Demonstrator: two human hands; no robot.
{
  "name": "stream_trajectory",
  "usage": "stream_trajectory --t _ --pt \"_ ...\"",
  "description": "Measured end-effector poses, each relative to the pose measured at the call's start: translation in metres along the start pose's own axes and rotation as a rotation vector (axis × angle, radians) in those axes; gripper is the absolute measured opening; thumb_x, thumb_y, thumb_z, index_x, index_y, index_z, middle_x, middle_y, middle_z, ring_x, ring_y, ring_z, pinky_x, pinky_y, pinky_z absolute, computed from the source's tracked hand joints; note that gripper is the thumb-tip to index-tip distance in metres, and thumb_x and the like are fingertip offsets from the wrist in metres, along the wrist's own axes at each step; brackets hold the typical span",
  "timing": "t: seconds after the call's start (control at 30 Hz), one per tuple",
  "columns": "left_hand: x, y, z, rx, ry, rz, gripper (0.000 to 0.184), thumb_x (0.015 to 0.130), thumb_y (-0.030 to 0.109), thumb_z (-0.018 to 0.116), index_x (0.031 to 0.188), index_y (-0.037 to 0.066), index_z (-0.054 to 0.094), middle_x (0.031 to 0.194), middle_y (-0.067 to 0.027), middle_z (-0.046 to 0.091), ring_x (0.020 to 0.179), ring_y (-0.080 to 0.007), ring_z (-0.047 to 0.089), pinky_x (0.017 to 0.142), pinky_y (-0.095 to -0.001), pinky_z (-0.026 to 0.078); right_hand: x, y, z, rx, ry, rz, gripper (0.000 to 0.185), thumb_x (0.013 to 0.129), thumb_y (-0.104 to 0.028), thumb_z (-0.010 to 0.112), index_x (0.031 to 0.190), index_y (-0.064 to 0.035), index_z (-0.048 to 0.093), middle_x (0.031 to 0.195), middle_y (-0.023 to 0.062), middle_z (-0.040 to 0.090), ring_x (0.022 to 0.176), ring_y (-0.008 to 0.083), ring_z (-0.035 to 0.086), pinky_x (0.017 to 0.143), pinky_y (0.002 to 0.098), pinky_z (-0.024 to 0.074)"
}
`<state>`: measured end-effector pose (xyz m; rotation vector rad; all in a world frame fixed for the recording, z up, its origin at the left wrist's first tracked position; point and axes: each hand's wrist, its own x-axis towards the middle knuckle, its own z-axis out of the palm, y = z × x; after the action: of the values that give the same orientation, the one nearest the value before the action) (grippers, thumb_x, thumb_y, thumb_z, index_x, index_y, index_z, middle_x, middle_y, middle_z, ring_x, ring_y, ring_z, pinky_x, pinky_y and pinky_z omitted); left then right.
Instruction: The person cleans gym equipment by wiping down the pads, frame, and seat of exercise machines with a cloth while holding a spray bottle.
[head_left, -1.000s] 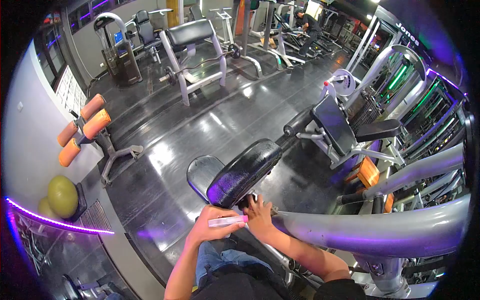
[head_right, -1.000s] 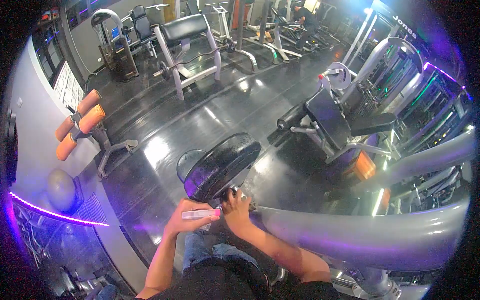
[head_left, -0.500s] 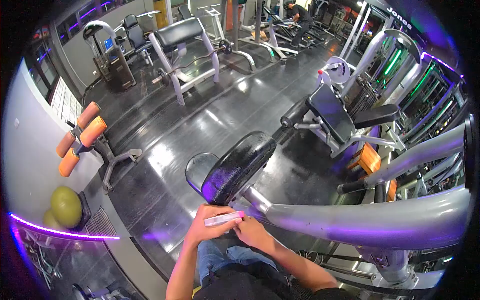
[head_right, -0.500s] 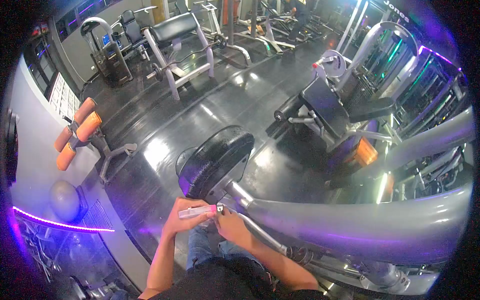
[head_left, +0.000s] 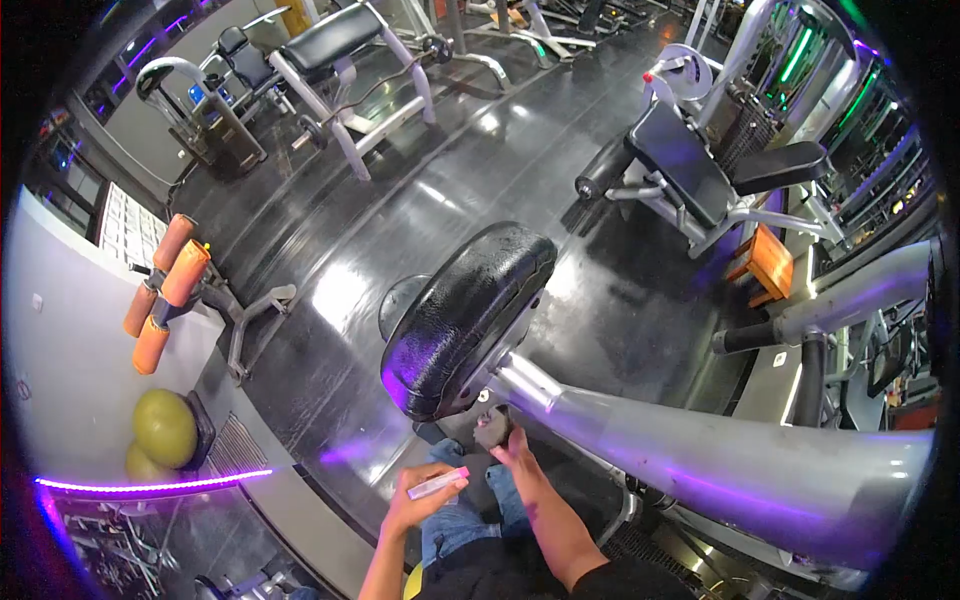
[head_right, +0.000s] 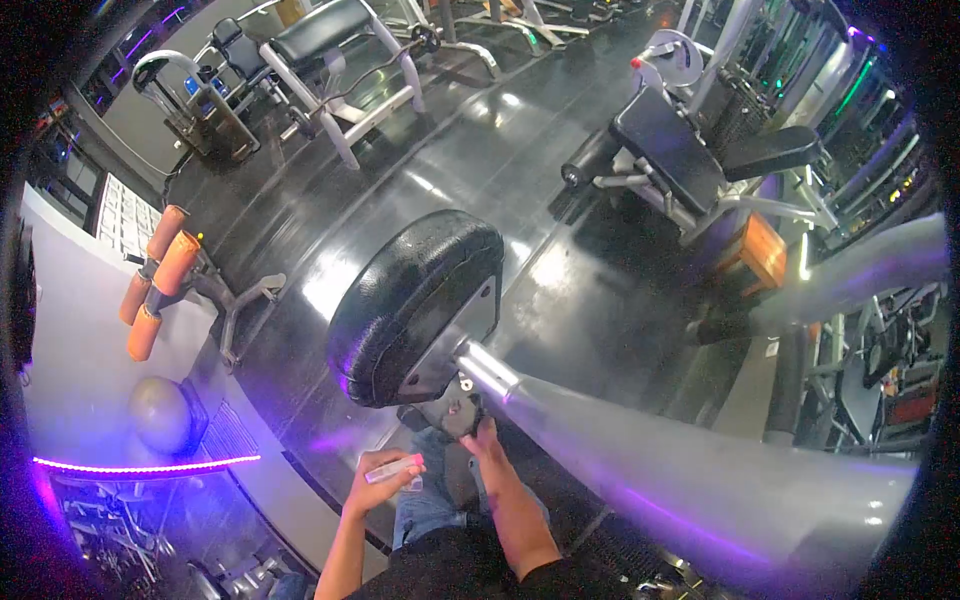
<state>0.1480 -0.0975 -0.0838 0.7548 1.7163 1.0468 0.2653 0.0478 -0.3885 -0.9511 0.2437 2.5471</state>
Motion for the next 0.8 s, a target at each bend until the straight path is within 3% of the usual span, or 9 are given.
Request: stream_trajectory --t 0.07,0.13,0.2,0.33,0.5,0.6,0.7,0.77,0.8 --pt "-0.003 -0.018 0.004 -0.014 0.046 -0.052 0.027 0.085 0.030 0.078 0.093 0.004 0.074 0.074 -0.0007 0.068 0.067 -0.0065 0.061 0.059 -0.0240 0.047 0.015 0.004 0.002 0.234 -0.054 -0.227 0.042 0.101 -0.037 0.037 0.118 -0.0084 0.062 0.109 0.0157 0.066 0.094 0.0324 0.066 0.083 0.0507 0.0548" --pt "-0.008 -0.024 0.007 -0.036 0.058 -0.077 0.028 0.085 0.030 0.078 0.094 0.004 0.074 0.073 -0.0007 0.068 0.067 -0.0064 0.061 0.059 -0.0238 0.047 0.052 -0.003 -0.048 0.046 -0.377 -0.262 0.042 0.099 -0.042 0.047 0.124 -0.0115 0.060 0.119 0.0074 0.064 0.106 0.0271 0.063 0.093 0.0485 0.0517" --pt "-0.011 -0.023 0.007 -0.053 0.067 -0.103 0.028 0.084 0.031 0.078 0.094 0.004 0.074 0.073 -0.0008 0.067 0.067 -0.0062 0.060 0.059 -0.0237 0.047 0.064 -0.004 -0.038 0.239 0.024 -0.340 0.046 0.096 -0.047 0.053 0.125 -0.0124 0.059 0.117 0.0062 0.064 0.105 0.0257 0.063 0.092 0.0472 0.0518" --pt "-0.015 -0.024 0.002 0.050 0.070 -0.091 0.030 0.086 0.031 0.076 0.091 0.001 0.073 0.081 -0.0015 0.069 0.072 -0.0076 0.061 0.063 -0.0236 0.047 0.059 0.001 -0.043 -0.039 -0.099 -0.497 0.049 0.094 -0.052 0.056 0.126 -0.0148 0.059 0.118 0.0028 0.064 0.105 0.0237 0.063 0.091 0.0429 0.0521" --pt "-0.013 -0.019 0.005 -0.065 0.099 -0.104 0.029 0.088 0.030 0.075 0.092 0.002 0.073 0.081 -0.0009 0.069 0.072 -0.0075 0.062 0.064 -0.0242 0.047 0.010 0.000 0.010 0.172 0.058 -0.434 0.045 0.099 -0.049 0.047 0.127 -0.0155 0.058 0.117 0.0022 0.065 0.107 0.0245 0.063 0.091 0.0442 0.0530" --pt "-0.008 -0.029 0.007 -0.100 0.106 -0.085 0.028 0.087 0.028 0.077 0.095 0.002 0.072 0.078 -0.0002 0.068 0.070 -0.0068 0.062 0.061 -0.0236 0.048 -0.030 0.009 0.054 0.231 0.147 -0.524 0.034 0.098 -0.035 0.041 0.110 -0.0119 0.063 0.096 0.0088 0.065 0.086 0.0263 0.064 0.076 0.0433 0.0536" --pt "-0.002 -0.034 0.010 -0.135 0.095 -0.146 0.029 0.086 0.029 0.077 0.098 0.002 0.072 0.078 0.0000 0.068 0.070 -0.0063 0.061 0.062 -0.0233 0.048 -0.016 0.008 0.035 0.189 -0.104 -0.512 0.041 0.101 -0.040 0.042 0.127 -0.0125 0.059 0.118 0.0061 0.065 0.106 0.0260 0.063 0.086 0.0417 0.0546" --pt "-0.001 -0.026 0.014 -0.079 0.099 -0.142 0.028 0.089 0.029 0.074 0.094 0.002 0.073 0.082 -0.0019 0.070 0.072 -0.0075 0.062 0.064 -0.0238 0.048 0.040 -0.007 -0.021 0.501 -0.649 0.028 0.039 0.095 -0.035 0.055 0.123 -0.0090 0.062 0.117 0.0116 0.065 0.104 0.0299 0.064 0.081 0.0421 0.0550" --pt "-0.001 -0.025 0.014 -0.077 0.095 -0.141 0.028 0.089 0.029 0.074 0.094 0.002 0.073 0.082 -0.0019 0.070 0.072 -0.0075 0.062 0.064 -0.0238 0.048 0.053 -0.004 -0.028 0.503 -0.651 0.024 0.039 0.095 -0.035 0.055 0.123 -0.0090 0.062 0.117 0.0116 0.065 0.104 0.0299 0.064 0.081 0.0421 0.0550"
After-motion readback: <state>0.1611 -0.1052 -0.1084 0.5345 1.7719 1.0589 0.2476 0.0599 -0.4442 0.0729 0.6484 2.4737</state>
